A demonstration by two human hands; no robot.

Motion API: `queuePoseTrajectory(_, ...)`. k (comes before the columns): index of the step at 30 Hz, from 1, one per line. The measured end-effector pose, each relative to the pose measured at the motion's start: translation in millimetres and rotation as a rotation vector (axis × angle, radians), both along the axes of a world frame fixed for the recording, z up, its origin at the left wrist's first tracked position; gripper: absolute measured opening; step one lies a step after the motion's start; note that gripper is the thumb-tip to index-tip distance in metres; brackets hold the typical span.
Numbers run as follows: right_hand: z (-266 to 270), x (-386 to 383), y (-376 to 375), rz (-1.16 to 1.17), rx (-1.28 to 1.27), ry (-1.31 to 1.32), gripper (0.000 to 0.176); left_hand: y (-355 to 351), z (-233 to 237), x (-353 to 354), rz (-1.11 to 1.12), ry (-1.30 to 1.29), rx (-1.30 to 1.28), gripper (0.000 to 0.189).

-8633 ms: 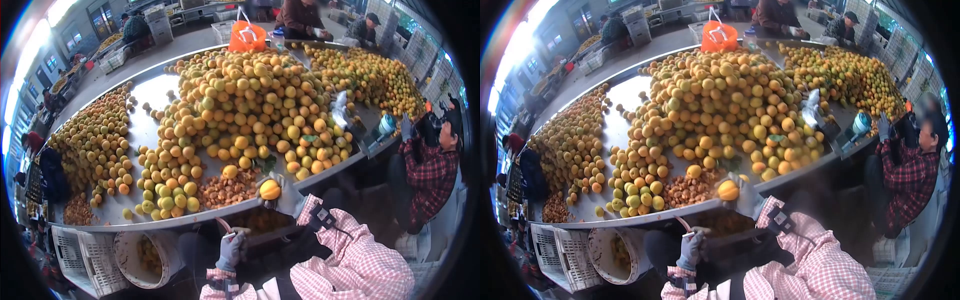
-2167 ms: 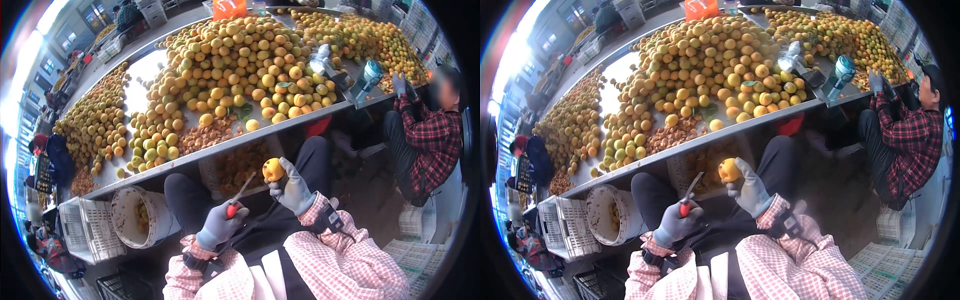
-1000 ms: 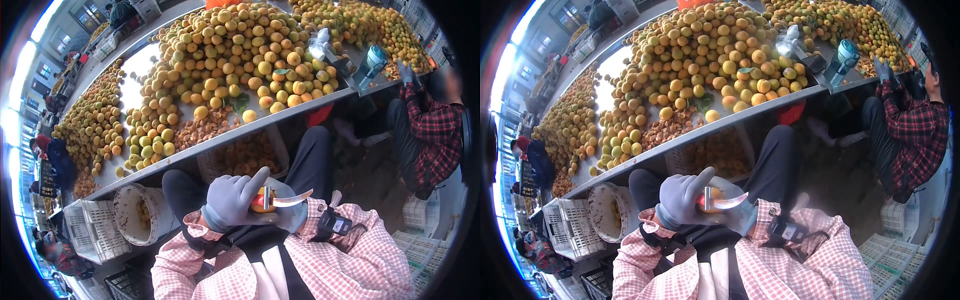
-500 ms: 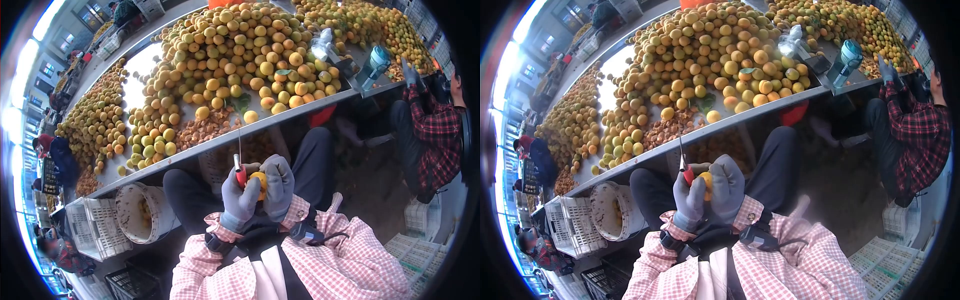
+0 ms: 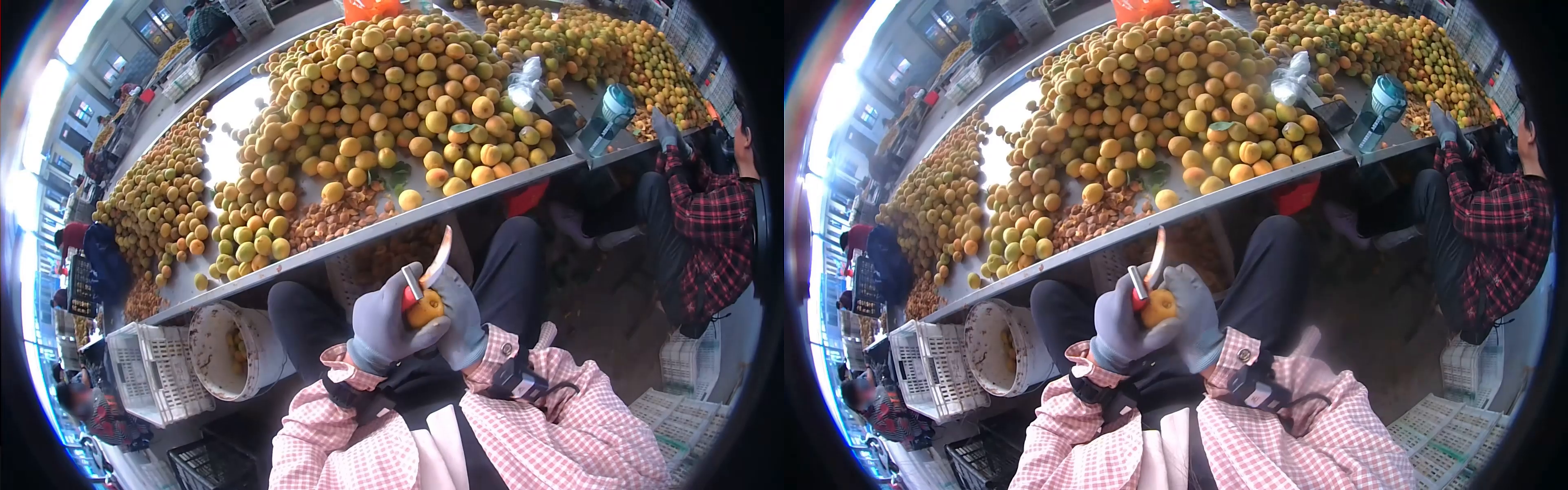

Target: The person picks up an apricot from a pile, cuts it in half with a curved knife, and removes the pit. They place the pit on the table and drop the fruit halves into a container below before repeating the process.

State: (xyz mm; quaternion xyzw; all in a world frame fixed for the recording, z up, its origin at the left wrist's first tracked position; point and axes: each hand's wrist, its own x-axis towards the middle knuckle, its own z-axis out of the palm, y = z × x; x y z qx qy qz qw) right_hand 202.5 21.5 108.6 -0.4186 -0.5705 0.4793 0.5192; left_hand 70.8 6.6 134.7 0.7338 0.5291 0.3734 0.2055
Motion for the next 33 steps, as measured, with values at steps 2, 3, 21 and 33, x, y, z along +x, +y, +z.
queuePoseTrajectory(2,4.7,-1.1,6.4,-0.133,0.318,-0.314,0.011,-2.5,-0.2,5.7,0.023,-0.062,-0.023,0.062)
queuePoseTrajectory(3,11.6,-6.8,2.6,-0.117,-0.012,0.167,0.016,-3.0,-7.6,9.2,0.062,-0.23,-0.046,0.056)
queuePoseTrajectory(21,-41.2,-16.8,25.3,0.051,-0.526,0.535,0.021,-10.4,-43.8,-2.8,0.226,-0.416,-0.331,0.059)
queuePoseTrajectory(33,11.4,-8.1,-3.8,0.091,-0.466,0.489,0.019,5.5,3.4,-14.9,-0.09,0.039,0.159,0.068)
